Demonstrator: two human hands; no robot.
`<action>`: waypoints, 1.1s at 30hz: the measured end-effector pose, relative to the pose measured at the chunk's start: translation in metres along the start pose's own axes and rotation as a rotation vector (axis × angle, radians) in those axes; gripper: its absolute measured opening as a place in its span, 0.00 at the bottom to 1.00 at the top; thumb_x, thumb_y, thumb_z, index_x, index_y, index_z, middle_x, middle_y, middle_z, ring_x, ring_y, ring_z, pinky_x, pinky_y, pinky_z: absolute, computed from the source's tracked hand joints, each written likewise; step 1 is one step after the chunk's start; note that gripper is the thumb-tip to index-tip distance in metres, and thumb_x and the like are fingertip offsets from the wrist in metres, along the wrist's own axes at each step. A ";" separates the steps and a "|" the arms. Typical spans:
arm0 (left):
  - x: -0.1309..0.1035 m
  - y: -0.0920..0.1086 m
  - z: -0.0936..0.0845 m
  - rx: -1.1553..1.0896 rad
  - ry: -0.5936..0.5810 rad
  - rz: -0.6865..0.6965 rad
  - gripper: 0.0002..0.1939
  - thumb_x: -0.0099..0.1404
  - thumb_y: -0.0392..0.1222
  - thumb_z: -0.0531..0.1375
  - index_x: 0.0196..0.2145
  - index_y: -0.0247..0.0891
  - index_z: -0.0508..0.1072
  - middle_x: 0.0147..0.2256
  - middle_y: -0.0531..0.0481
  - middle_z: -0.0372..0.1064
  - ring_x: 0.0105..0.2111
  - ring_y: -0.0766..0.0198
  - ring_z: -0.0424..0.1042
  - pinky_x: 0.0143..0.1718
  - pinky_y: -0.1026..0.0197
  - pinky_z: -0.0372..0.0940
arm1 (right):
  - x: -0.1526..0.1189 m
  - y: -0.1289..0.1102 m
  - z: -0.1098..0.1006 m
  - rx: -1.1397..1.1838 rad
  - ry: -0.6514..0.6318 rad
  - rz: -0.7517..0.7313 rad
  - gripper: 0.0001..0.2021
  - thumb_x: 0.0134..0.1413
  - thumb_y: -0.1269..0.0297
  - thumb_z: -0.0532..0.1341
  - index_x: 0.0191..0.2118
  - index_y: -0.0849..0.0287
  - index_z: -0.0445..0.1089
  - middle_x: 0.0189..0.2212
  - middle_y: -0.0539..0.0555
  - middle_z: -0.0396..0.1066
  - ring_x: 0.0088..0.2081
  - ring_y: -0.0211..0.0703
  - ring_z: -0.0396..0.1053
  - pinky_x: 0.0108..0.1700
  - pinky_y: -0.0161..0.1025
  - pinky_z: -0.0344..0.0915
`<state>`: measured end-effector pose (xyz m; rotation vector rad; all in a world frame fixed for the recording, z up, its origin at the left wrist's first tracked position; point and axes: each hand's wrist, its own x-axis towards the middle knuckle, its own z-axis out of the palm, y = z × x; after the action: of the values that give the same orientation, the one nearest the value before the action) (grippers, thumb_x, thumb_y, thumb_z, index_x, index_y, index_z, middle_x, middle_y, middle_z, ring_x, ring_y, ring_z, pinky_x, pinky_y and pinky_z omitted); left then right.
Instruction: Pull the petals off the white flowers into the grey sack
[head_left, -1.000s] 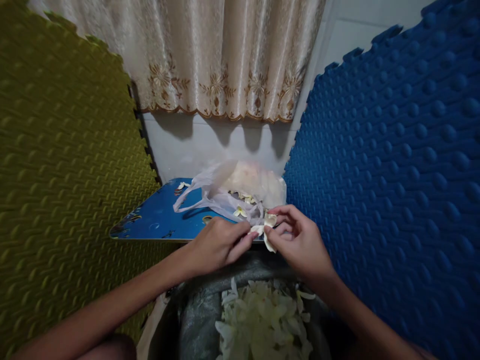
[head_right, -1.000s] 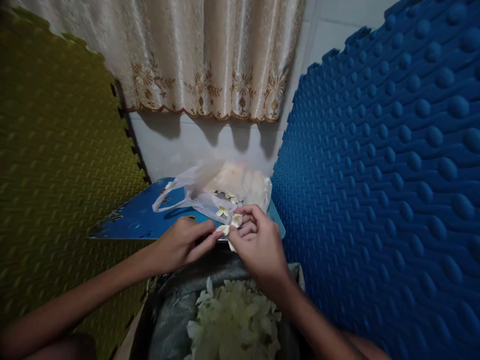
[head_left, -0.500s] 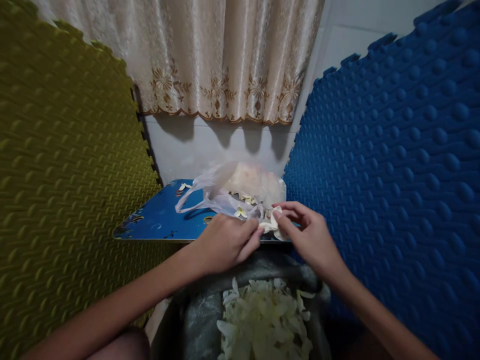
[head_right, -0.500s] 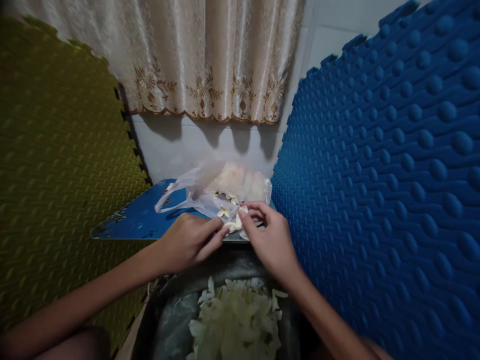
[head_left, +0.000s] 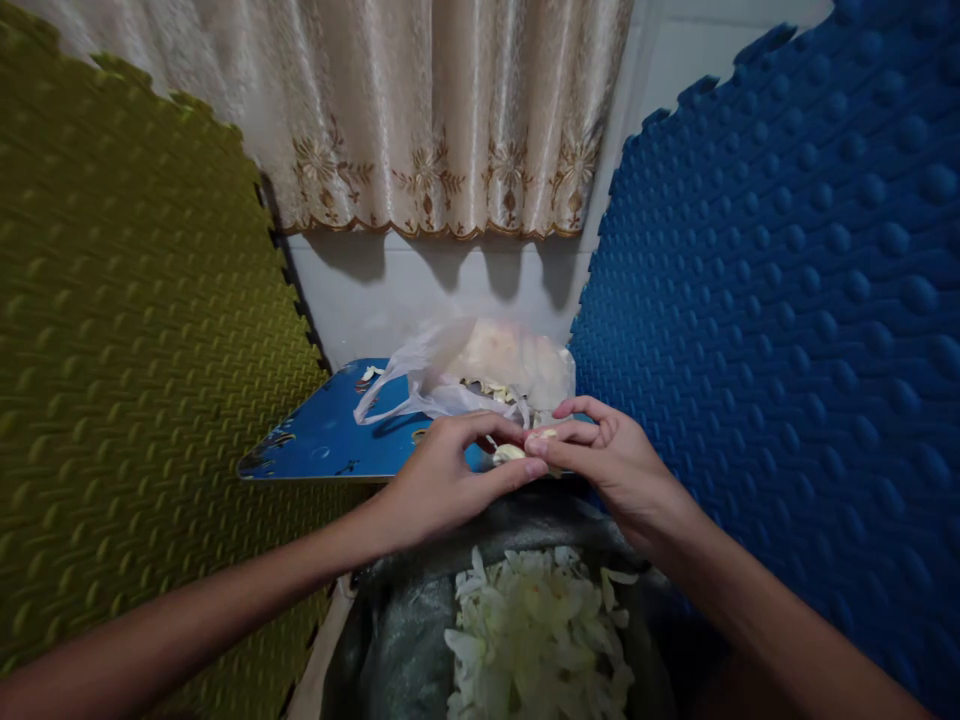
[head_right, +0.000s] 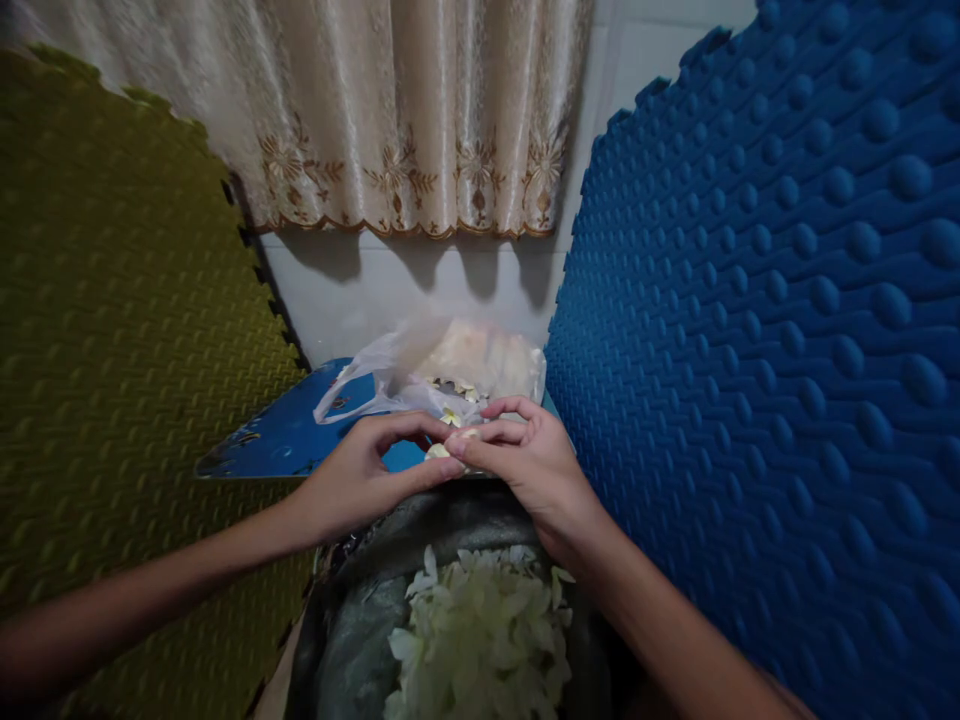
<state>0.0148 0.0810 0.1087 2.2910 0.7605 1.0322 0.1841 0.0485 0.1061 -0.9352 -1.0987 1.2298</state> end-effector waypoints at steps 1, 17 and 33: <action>-0.002 0.001 0.003 -0.016 0.059 0.004 0.10 0.58 0.43 0.62 0.37 0.36 0.74 0.33 0.50 0.74 0.34 0.63 0.71 0.36 0.62 0.64 | -0.001 0.001 0.000 0.005 0.004 0.008 0.22 0.31 0.67 0.72 0.33 0.58 0.61 0.22 0.46 0.74 0.26 0.40 0.73 0.32 0.34 0.66; -0.001 0.008 0.006 -0.519 0.296 -0.035 0.04 0.61 0.37 0.59 0.29 0.35 0.66 0.29 0.48 0.74 0.34 0.63 0.74 0.38 0.60 0.67 | 0.018 0.011 -0.022 0.027 0.268 -0.050 0.10 0.45 0.69 0.61 0.37 0.60 0.69 0.24 0.48 0.69 0.27 0.35 0.68 0.32 0.33 0.66; 0.007 -0.005 -0.003 -0.536 0.097 -0.426 0.17 0.50 0.37 0.67 0.39 0.32 0.75 0.27 0.48 0.77 0.28 0.64 0.76 0.34 0.65 0.68 | -0.003 -0.006 -0.010 -0.919 -0.203 -0.422 0.15 0.49 0.59 0.63 0.44 0.56 0.71 0.16 0.42 0.53 0.20 0.34 0.53 0.25 0.32 0.50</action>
<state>0.0154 0.0897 0.1107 1.5544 0.8408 0.9990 0.1950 0.0447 0.1095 -1.1644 -1.9767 0.4393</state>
